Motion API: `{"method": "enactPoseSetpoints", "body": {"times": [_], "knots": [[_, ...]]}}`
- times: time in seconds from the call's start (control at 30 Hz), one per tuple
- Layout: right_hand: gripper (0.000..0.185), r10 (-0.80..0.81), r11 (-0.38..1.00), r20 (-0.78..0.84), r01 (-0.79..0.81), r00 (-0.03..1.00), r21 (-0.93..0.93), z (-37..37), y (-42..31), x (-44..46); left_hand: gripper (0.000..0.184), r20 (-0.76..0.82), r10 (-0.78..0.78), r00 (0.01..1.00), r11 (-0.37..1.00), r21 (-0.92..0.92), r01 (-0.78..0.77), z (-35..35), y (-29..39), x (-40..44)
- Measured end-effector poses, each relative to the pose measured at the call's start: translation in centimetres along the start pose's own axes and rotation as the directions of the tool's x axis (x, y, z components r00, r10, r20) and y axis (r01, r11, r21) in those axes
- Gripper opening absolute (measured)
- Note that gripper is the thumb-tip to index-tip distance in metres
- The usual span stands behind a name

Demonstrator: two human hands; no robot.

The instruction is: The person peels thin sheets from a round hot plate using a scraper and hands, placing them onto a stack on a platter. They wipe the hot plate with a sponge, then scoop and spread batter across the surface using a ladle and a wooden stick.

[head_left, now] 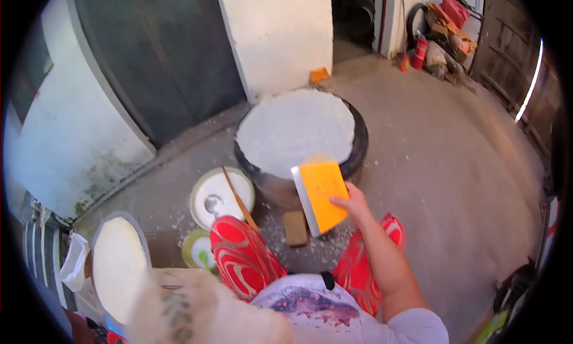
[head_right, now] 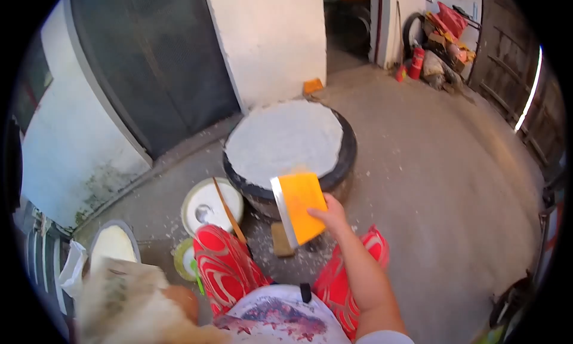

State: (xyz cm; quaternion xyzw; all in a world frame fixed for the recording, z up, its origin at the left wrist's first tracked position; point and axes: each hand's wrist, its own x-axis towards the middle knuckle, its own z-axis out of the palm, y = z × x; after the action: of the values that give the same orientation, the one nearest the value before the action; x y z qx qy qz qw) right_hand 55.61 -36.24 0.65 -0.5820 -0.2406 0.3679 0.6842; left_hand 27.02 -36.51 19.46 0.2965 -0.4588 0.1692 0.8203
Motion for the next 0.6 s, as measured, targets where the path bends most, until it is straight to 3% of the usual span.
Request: {"method": "enactPoseSetpoints", "body": {"times": [0.13,0.4,0.47,0.5,0.6], "knots": [[0.041,-0.013,1.0,0.005,0.013,1.0,-0.008,0.3,-0.3,0.5,0.048,0.036,-0.037,0.999,0.999,0.011,0.036,-0.1,-0.4,0.3],[0.039,0.0,1.0,0.023,0.0,1.0,0.015,0.4,-0.4,-0.3,0.048,0.05,0.203,0.978,0.979,-0.017,-0.203,2.3,-1.7,1.3],[0.039,0.011,1.0,0.026,-0.011,1.0,-0.015,0.2,-0.5,-0.4,0.059,0.183,0.031,0.983,0.987,0.151,-0.059,1.1,0.5,2.8],[0.04,0.005,1.0,0.027,-0.005,1.0,-0.007,0.1,-0.5,-0.2,0.059,0.165,0.047,0.985,0.981,0.178,-0.076,1.0,0.3,3.4],[0.042,-0.012,0.996,-0.009,0.011,1.0,-0.086,-0.4,-0.2,-0.2,0.04,0.152,0.277,0.949,0.958,-0.118,-0.261,0.0,-3.3,8.2]]}}
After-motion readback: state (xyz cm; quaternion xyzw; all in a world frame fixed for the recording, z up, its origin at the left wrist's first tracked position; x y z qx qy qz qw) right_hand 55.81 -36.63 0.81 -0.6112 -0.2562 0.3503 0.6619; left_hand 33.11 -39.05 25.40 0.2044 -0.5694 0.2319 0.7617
